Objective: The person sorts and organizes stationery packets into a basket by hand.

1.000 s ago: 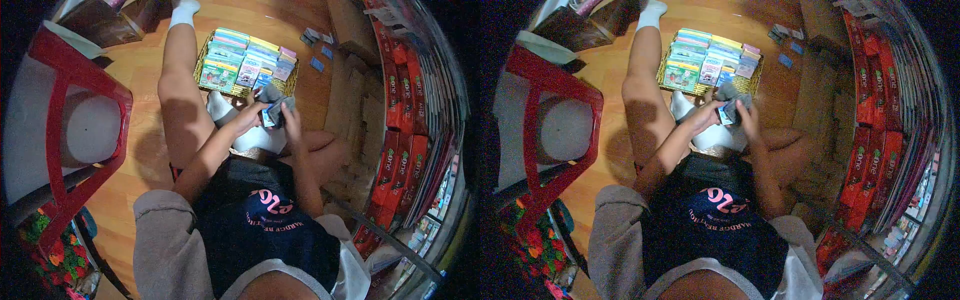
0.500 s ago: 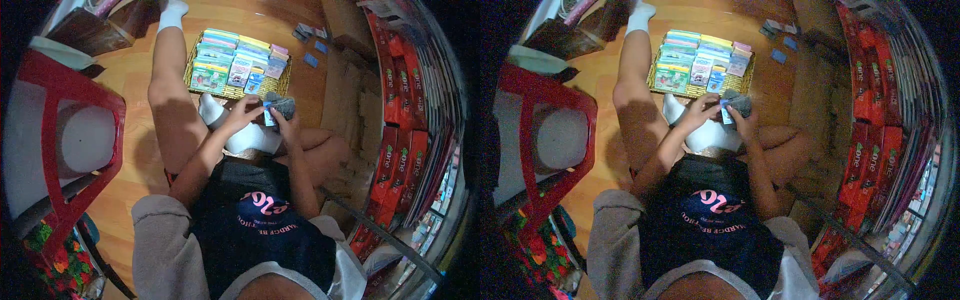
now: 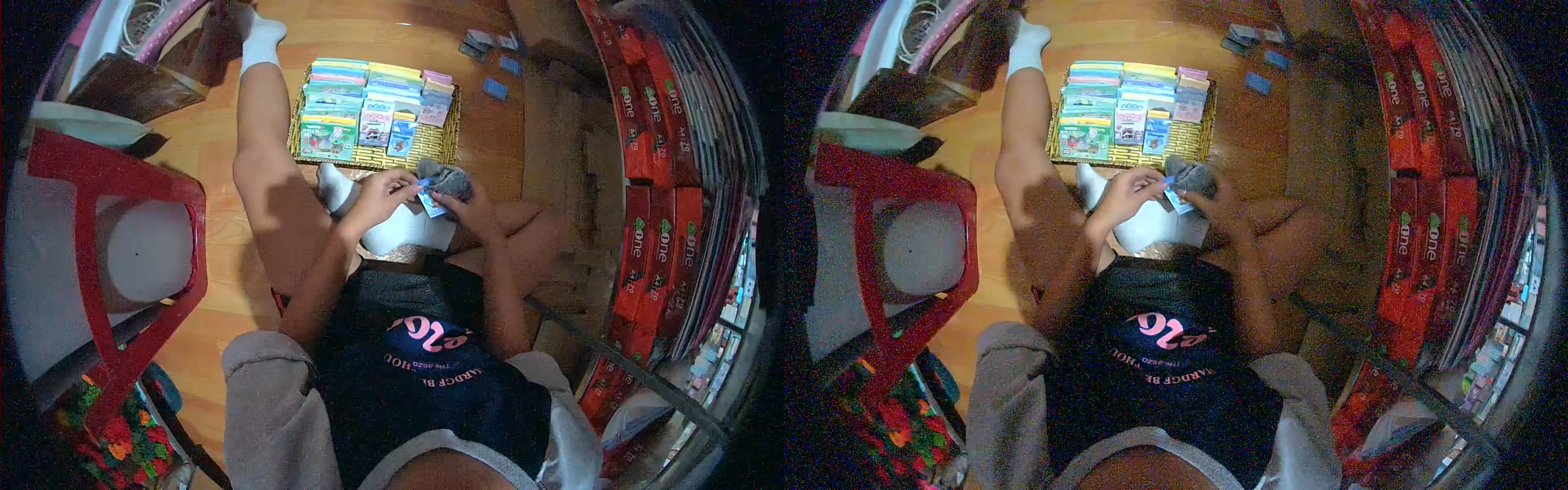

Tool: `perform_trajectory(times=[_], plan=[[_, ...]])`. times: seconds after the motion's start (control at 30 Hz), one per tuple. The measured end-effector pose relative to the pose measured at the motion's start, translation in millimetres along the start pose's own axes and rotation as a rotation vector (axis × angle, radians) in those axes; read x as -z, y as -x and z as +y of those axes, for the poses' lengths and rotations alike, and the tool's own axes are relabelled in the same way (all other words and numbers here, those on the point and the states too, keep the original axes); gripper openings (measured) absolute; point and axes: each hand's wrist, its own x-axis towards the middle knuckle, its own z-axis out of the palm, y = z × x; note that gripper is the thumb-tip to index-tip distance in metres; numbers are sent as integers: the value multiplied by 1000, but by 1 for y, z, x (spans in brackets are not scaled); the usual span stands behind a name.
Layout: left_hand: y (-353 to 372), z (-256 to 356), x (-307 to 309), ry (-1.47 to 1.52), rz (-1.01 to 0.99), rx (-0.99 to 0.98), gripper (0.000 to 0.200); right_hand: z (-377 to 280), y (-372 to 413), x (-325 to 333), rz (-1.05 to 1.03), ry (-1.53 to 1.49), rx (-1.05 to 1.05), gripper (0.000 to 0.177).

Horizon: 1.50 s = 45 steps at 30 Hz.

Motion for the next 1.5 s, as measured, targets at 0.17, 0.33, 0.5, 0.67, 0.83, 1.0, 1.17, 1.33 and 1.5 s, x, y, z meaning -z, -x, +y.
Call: perform_trajectory(times=[0.17, 0.33, 0.5, 0.67, 0.83, 1.0, 1.17, 1.33, 1.5], plan=[[-3, 22, 36, -125, 241, 5, 21, 16, -12, 56, 342, 69, 108, 43], [-25, 16, 73, -351, 464, -72, 23, 9, -11, 69, 651, -104, -36, 40], [-46, 18, 58, -683, 386, -137, 19, 40, -31, 68, 642, 309, 138, 43], [-60, -9, 46, -656, 255, -23, 22, 60, -37, 74, 522, 349, -7, 46], [-70, -22, 45, -779, 215, 0, 22, 33, -32, 63, 500, 182, 19, 49], [-71, -31, 44, -743, 295, -7, 20, 56, -40, 70, 483, 238, 34, 49], [-73, -34, 41, -721, 346, -135, 19, 46, -37, 65, 449, 212, 19, 49], [-73, -35, 39, -669, 405, -91, 19, 46, -37, 66, 475, 287, 25, 51], [-63, -38, 37, -812, 395, -47, 25, 49, -37, 67, 453, 257, 17, 50]])
